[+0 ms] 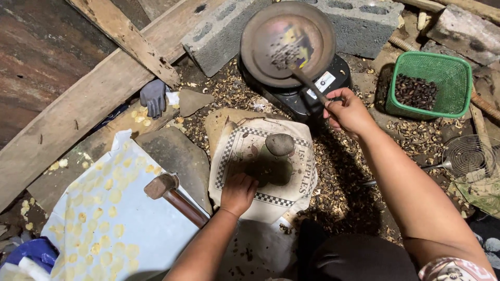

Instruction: The person sits on the floor and processes cassava. They use a stone pestle to crush cassava pieces on a patterned cloth, then use a hammer to flatten the crushed pieces on a white sheet. They also stir dark material in a pan on a portable stove with a slotted spoon.

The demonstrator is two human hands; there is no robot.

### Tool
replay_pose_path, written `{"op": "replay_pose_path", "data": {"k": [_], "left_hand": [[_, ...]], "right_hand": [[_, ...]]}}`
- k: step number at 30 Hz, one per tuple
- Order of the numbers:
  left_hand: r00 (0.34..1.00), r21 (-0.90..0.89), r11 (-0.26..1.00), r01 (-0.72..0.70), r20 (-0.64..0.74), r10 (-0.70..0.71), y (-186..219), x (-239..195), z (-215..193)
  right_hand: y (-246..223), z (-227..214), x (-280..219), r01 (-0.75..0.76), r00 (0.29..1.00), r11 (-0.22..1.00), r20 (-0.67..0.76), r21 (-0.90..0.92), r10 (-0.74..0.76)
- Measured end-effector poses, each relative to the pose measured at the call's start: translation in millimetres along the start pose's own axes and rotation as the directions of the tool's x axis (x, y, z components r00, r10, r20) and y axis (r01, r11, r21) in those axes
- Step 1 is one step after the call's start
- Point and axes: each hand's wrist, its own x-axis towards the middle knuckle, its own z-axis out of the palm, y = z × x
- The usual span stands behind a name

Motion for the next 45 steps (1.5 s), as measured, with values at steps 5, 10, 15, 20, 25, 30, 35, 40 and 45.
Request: {"op": "replay_pose_path", "data": {"k": [5, 10, 15, 20, 25, 30, 35, 40, 45], "left_hand": [[0.999, 0.024, 0.999, 0.022, 0.028, -0.023, 0, -2, 3], [0.995, 0.008, 0.999, 0.051, 0.082, -0.052, 3, -3, 0], [0.987, 0.025, 0.996, 0.085, 0.137, -0.087, 3, -7, 2], [0.946, -0.007, 0.982, 0.188, 0.272, -0.179, 21, 26, -35], [0.768, -0.246, 0.747, 0.618, 0.39, -0.507, -21, 32, 17], [0.817, -0.636, 0.599, 0.487, 0.09, -0.569, -23, 114, 5], [0.61, -0.816, -0.551, 0.177, 0.53, -0.589, -72, 151, 12], [0.679, -0.563, -0.824, 0.066, 0.63, -0.377, -57, 153, -22], [0.462, -0.464, -0.883, 0.062, 0.798, -0.387, -46, 87, 15]], "right_hand": [[-12, 4, -8, -0.02, 0.999, 1.0, 0.026, -0.016, 0.021], [-18, 7, -14, -0.02, 0.999, 0.999, 0.033, -0.025, 0.021], [-10, 5, -11, -0.014, 1.0, 1.0, 0.027, -0.019, 0.015], [-9, 4, -11, 0.005, 1.0, 0.999, 0.013, -0.044, -0.005], [-9, 0, -12, 0.053, 0.999, 0.982, -0.002, -0.18, -0.055], [-15, -4, -28, 0.126, 0.992, 0.915, 0.06, -0.382, -0.111], [-72, 18, -93, 0.184, 0.977, 0.774, 0.2, -0.605, -0.076], [-101, 31, -97, 0.027, 0.999, 0.737, 0.044, -0.675, 0.004], [-48, 17, -27, 0.052, 0.998, 0.933, 0.062, -0.356, -0.032]]}}
